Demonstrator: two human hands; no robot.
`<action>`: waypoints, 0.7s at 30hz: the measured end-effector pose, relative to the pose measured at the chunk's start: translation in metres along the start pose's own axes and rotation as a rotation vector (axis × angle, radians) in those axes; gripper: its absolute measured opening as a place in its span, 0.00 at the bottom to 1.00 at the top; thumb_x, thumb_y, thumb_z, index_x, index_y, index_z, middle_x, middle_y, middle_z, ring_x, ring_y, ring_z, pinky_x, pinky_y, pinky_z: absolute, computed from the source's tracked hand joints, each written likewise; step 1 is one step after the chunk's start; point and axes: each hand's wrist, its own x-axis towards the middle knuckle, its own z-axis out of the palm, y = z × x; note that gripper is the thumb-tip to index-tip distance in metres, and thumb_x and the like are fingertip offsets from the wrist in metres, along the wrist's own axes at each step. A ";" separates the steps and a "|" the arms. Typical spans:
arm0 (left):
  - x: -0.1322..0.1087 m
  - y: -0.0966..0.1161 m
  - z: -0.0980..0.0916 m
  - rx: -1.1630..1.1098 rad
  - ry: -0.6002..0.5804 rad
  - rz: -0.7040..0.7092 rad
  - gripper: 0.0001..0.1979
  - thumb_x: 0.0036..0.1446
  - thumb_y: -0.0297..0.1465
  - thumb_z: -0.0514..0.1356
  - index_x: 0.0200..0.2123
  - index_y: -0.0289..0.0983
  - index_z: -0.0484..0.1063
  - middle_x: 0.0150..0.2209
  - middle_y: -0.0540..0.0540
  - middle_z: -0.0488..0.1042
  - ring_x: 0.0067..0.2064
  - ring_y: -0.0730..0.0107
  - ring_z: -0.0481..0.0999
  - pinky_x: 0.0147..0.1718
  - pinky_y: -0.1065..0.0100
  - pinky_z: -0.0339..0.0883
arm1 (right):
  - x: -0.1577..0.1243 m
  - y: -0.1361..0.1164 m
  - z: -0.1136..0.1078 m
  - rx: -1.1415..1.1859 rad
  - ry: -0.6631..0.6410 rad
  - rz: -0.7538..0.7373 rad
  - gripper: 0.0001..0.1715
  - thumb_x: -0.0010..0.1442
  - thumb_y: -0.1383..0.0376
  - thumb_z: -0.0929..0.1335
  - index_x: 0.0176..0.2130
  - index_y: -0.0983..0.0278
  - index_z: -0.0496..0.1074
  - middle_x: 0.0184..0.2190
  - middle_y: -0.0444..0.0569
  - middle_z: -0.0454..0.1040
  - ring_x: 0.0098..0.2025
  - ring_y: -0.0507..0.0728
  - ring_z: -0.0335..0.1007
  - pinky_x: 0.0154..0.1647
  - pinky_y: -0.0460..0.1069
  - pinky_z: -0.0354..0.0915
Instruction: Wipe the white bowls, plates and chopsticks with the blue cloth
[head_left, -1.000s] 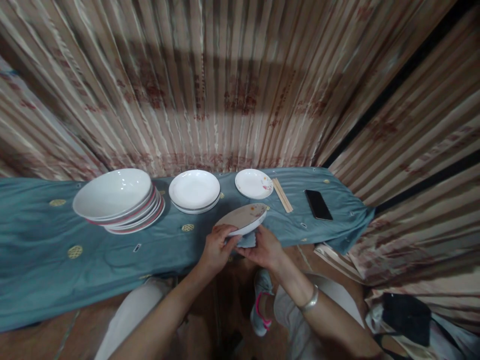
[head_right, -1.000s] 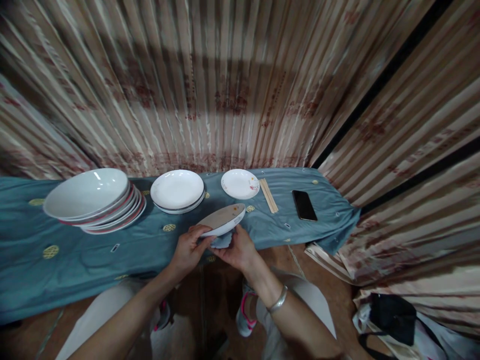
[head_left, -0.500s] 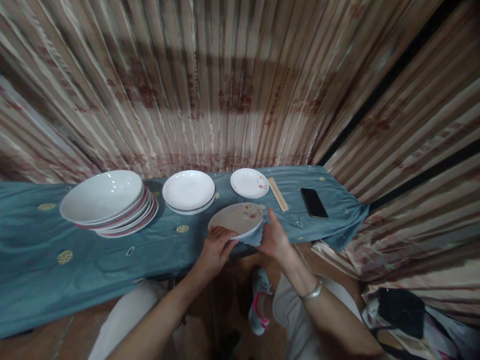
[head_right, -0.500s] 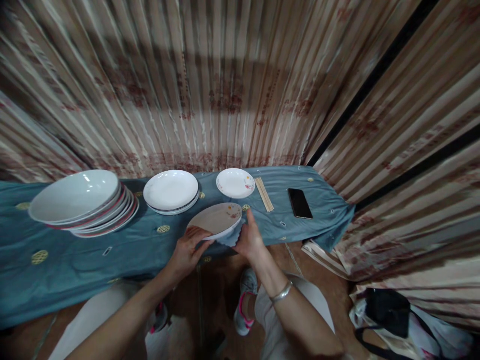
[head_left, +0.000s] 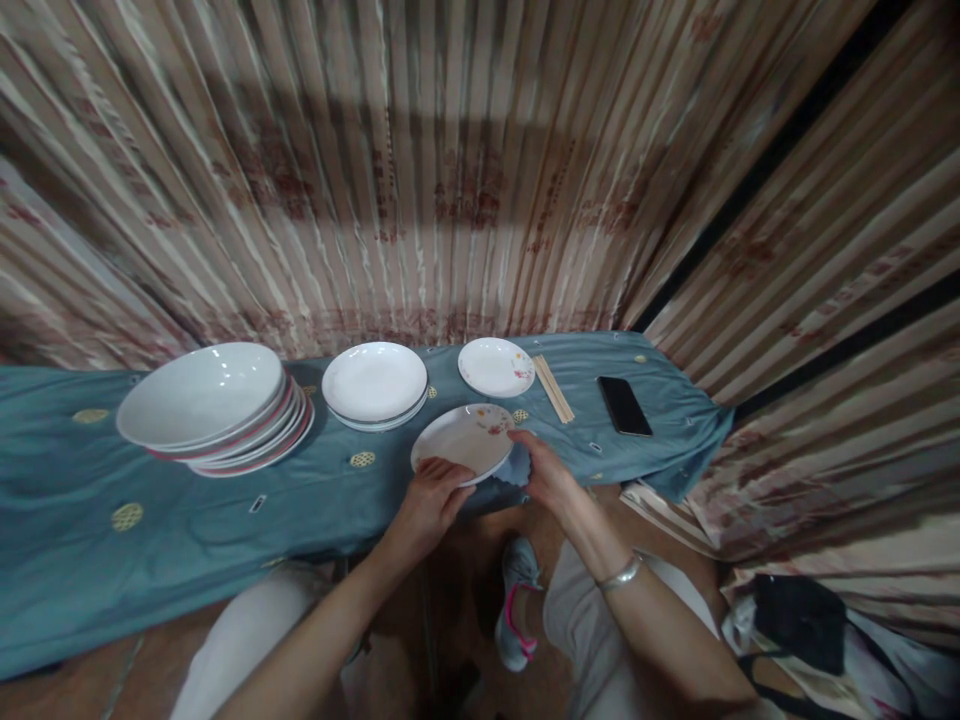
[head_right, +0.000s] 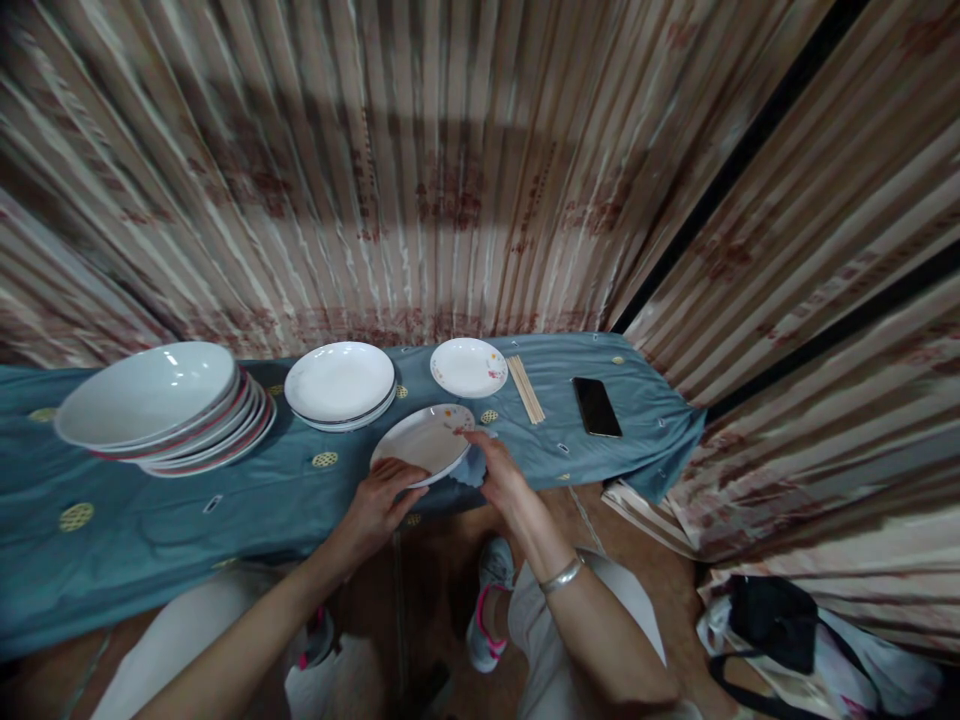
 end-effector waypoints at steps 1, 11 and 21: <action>0.000 -0.001 -0.001 -0.030 0.007 -0.027 0.08 0.57 0.33 0.60 0.39 0.40 0.76 0.39 0.42 0.80 0.44 0.58 0.77 0.48 0.55 0.66 | 0.001 -0.001 -0.001 -0.008 0.008 -0.006 0.07 0.49 0.67 0.69 0.32 0.66 0.75 0.27 0.46 0.80 0.33 0.56 0.77 0.41 0.50 0.70; 0.006 -0.006 -0.005 -0.943 0.530 -0.818 0.21 0.47 0.34 0.68 0.46 0.40 0.71 0.58 0.41 0.69 0.62 0.54 0.63 0.60 0.53 0.56 | -0.001 -0.019 -0.010 0.019 0.059 -0.040 0.08 0.53 0.68 0.66 0.34 0.64 0.75 0.27 0.44 0.80 0.30 0.55 0.77 0.33 0.48 0.73; 0.010 0.003 -0.013 -1.357 0.413 -0.990 0.16 0.47 0.21 0.65 0.41 0.36 0.71 0.36 0.46 0.80 0.38 0.61 0.80 0.44 0.49 0.73 | 0.008 -0.008 -0.026 -0.072 0.068 -0.091 0.10 0.48 0.65 0.72 0.34 0.65 0.74 0.26 0.46 0.80 0.29 0.56 0.78 0.32 0.49 0.73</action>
